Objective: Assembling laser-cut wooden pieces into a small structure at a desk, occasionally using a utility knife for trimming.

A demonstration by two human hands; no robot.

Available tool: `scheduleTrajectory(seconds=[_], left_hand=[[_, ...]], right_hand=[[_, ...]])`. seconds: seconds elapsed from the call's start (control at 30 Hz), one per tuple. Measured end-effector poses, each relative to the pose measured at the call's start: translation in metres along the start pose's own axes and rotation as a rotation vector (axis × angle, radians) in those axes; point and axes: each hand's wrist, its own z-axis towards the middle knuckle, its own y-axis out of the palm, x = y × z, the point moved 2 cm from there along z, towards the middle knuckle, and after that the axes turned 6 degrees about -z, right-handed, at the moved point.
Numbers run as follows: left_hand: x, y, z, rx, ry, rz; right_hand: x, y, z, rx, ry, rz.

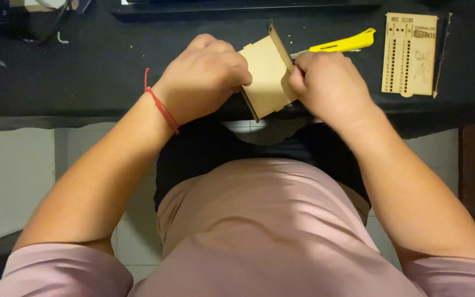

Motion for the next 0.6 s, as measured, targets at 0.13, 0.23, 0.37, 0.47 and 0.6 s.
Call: scheduleTrajectory(seconds=[0.13,0.23,0.37,0.47,0.6], left_hand=[[0.002,0.003,0.003,-0.008,-0.042,-0.009],[0.004,0.004,0.004,-0.088,-0.045,0.050],[0.005,0.006,0.001,-0.059,-0.037,0.058],[0.003,0.010,-0.001,-0.036,-0.018,0.114],[-0.001,0.018,-0.007,0.050,0.013,0.130]], right_hand=[[-0.005,-0.018,0.001,-0.062,-0.016,0.057],[-0.015,-0.030,0.001,-0.122,0.040,0.128],[-0.015,-0.025,0.005,-0.120,-0.048,0.034],[-0.016,-0.018,0.009,-0.151,-0.044,-0.026],[-0.019,-0.005,0.008,-0.108,-0.038,-0.128]])
